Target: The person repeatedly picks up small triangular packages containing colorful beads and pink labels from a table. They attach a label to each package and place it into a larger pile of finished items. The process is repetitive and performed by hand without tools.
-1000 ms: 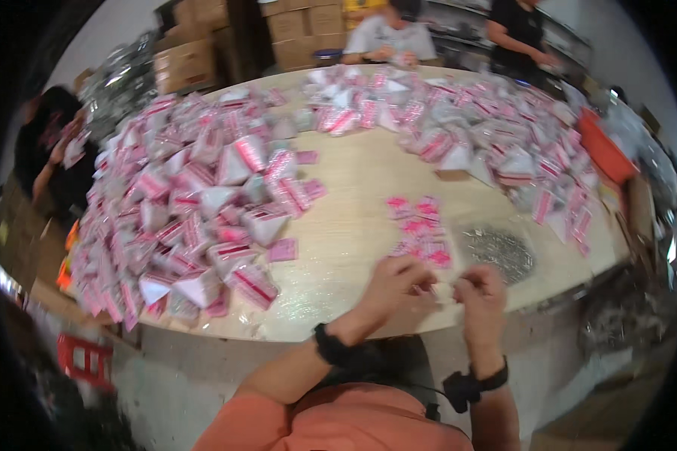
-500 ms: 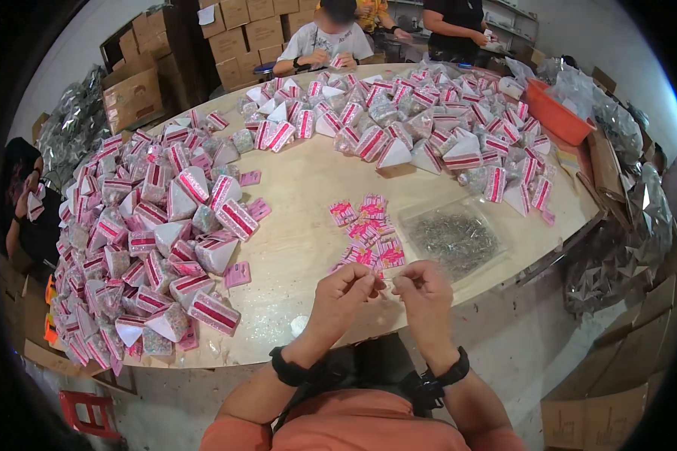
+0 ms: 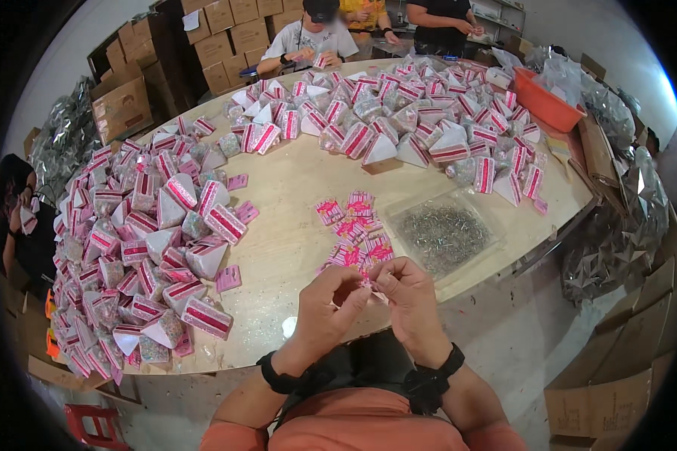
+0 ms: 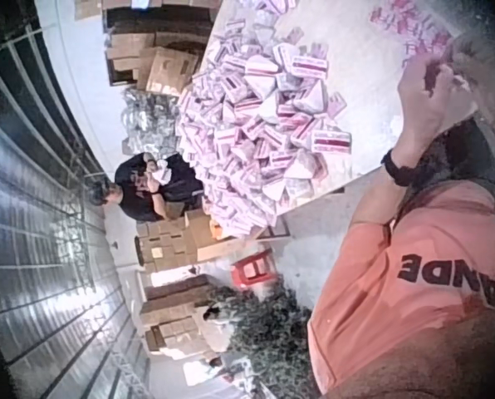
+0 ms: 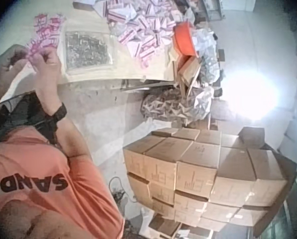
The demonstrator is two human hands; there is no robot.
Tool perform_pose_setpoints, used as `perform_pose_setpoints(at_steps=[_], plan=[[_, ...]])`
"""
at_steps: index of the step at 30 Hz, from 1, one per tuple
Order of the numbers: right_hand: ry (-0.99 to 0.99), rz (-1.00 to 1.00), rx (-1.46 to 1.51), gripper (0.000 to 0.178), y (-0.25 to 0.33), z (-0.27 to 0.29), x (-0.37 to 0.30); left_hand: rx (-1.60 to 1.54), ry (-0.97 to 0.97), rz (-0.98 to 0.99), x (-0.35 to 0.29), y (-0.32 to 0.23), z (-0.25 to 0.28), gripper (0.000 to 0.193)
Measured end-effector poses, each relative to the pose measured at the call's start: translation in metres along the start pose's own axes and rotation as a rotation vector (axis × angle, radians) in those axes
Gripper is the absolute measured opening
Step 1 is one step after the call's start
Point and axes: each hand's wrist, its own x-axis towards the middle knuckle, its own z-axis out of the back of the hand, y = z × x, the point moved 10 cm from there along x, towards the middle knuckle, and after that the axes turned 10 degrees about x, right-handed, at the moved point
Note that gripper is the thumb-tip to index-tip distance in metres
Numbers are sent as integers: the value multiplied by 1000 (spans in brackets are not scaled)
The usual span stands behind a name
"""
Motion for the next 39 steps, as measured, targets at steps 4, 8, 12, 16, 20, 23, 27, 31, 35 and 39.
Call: perform_pose_setpoints(at_steps=[4, 8, 12, 16, 20, 23, 27, 31, 35, 39], plan=[[-35, 3, -31, 8, 4, -4, -3, 63, -47, -70, 4, -9, 5, 7], [-72, -59, -93, 8, 6, -14, -3, 39, -74, -14, 3, -13, 7, 7], [70, -178, -12, 12, -17, -5, -10, 218, -98, -153, -1, -19, 5, 7], [75, -212, -46, 14, -16, -7, -15, 118, 120, -224, 8, -21, 1, 28], [165, -427, -36, 19, -21, -18, -28, -92, 649, -154, 8, -20, -27, 56], [149, -467, -89, 19, -22, -17, -34, -91, 712, -111, 4, -25, -32, 55], [100, -461, -58, 19, -23, -10, -34, -4, 597, -152, 3, -24, -20, 45], [61, -498, -59, 16, -23, -6, -37, 124, 452, -131, -2, -21, -9, 22], [130, -426, -270, 14, -22, -4, -36, 227, 327, -112, -4, -12, -9, 10], [73, -161, -557, 16, 7, -22, -38, 114, 337, 91, -6, 7, -19, 12]])
